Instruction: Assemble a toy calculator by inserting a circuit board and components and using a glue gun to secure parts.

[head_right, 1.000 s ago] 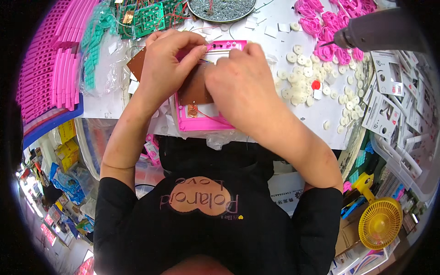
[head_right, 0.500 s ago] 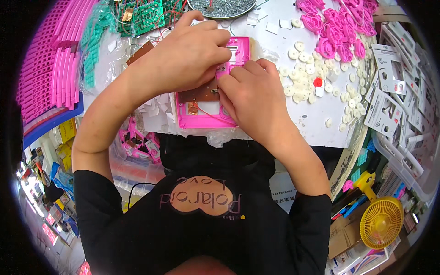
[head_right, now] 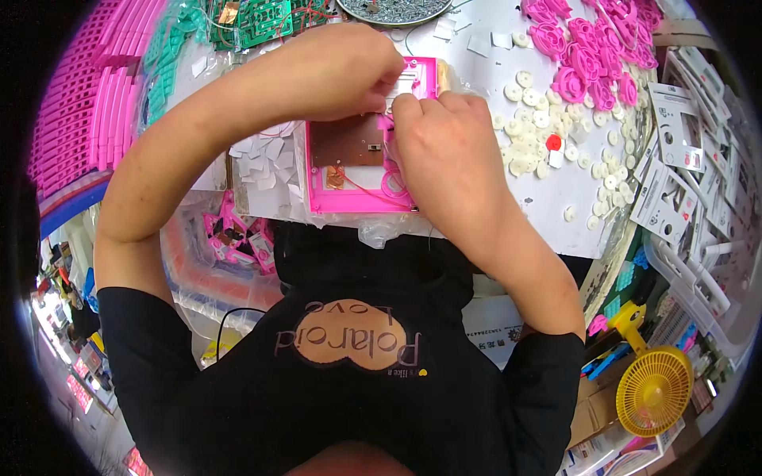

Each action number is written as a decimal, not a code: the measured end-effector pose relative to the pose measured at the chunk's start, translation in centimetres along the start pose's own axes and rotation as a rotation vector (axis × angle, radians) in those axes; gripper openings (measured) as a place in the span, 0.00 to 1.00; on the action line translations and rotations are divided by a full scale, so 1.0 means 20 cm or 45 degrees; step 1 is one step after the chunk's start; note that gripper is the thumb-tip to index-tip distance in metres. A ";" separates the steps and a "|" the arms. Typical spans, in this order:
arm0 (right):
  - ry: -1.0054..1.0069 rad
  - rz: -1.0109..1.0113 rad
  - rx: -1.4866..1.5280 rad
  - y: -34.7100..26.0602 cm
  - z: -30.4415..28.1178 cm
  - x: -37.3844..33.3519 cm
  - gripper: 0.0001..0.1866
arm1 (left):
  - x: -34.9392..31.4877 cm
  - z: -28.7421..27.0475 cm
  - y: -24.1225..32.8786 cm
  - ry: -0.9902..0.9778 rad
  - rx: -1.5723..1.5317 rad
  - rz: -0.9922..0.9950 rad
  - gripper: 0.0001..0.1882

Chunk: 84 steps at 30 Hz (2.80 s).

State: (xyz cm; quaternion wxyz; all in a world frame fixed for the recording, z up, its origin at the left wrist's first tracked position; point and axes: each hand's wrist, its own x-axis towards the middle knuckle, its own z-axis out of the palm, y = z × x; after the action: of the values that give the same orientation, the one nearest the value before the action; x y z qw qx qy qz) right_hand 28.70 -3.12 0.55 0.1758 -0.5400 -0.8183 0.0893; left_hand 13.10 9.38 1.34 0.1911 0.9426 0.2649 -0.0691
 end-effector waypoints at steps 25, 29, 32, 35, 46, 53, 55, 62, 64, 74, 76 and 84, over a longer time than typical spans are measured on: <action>0.289 0.092 0.388 0.12 0.17 0.02 0.06 | -0.08 0.07 0.00 0.176 -0.185 -0.041 0.04; 0.315 0.088 0.349 0.10 0.15 0.01 0.06 | -0.10 0.10 0.06 0.213 -0.086 0.016 0.04; 0.254 0.072 0.274 0.08 0.12 0.02 0.06 | -0.09 0.08 0.08 0.181 -0.080 0.024 0.05; 0.175 -0.122 0.115 0.12 0.08 0.02 0.08 | -0.06 0.04 0.07 0.100 -0.143 -0.051 0.05; -0.019 -0.413 -0.012 0.13 0.00 0.03 0.13 | 0.16 0.00 0.04 -0.142 0.073 -0.056 0.10; 0.101 -0.246 0.047 0.08 0.10 -0.02 0.16 | 0.17 0.01 -0.01 -0.296 0.270 0.068 0.09; 0.050 -0.198 -0.003 0.06 0.08 -0.01 0.17 | 0.05 -0.08 0.04 -0.217 0.205 0.129 0.06; -0.119 -0.055 -0.111 -0.01 0.04 0.01 0.21 | -0.05 0.07 0.03 0.134 0.132 0.123 0.09; -0.118 -0.069 -0.182 -0.03 0.04 -0.01 0.21 | -0.09 0.12 0.01 0.330 0.039 0.070 0.09; -0.178 -0.172 -0.185 -0.03 -0.02 -0.04 0.21 | -0.55 0.28 -0.03 1.120 -0.809 -0.483 0.04; -0.241 -0.161 -0.282 -0.06 -0.03 -0.03 0.21 | -0.60 0.30 -0.02 1.188 -0.916 -0.614 0.04; -0.133 -0.090 0.052 0.00 -0.07 0.01 0.16 | -0.65 0.21 -0.13 1.336 -0.728 -0.623 0.04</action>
State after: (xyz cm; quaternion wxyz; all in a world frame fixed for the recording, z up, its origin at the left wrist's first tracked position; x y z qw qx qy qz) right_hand 29.18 -3.00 1.87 0.1471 -0.5015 -0.8429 0.1277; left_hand 0.57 3.68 -0.30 0.2585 0.6754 0.5382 0.4329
